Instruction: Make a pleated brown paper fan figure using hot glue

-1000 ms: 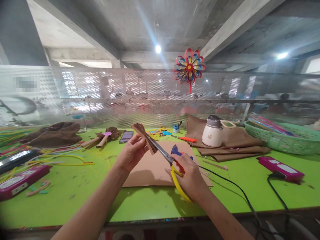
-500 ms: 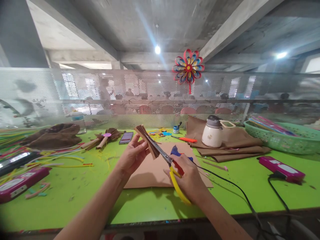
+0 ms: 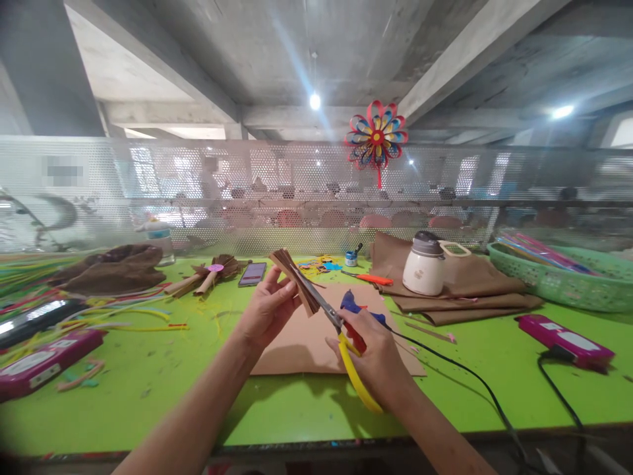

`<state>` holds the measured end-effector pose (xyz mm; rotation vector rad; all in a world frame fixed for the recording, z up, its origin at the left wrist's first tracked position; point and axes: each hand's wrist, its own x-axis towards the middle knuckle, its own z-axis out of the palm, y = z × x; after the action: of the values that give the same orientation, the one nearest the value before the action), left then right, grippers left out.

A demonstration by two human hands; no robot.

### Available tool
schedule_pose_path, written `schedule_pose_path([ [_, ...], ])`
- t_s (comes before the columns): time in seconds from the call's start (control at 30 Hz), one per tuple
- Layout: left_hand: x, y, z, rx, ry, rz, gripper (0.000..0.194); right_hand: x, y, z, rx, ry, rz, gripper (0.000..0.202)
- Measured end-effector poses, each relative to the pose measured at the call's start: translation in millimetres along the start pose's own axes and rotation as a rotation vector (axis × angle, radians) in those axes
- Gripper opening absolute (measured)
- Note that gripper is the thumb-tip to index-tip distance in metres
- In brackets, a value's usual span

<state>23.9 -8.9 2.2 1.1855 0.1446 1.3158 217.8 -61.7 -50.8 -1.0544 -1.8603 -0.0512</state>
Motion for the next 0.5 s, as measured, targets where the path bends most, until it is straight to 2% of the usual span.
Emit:
schedule_pose_path([
  [0.23, 0.4, 0.9, 0.3, 0.011, 0.030, -0.016, 0.038, -0.4, -0.1, 0.7, 0.009, -0.005, 0.006, 0.032],
  [0.5, -1.1, 1.2, 1.4, 0.039, -0.012, -0.019, 0.034, 1.7, -2.6, -3.1, -0.001, -0.037, 0.051, 0.036],
])
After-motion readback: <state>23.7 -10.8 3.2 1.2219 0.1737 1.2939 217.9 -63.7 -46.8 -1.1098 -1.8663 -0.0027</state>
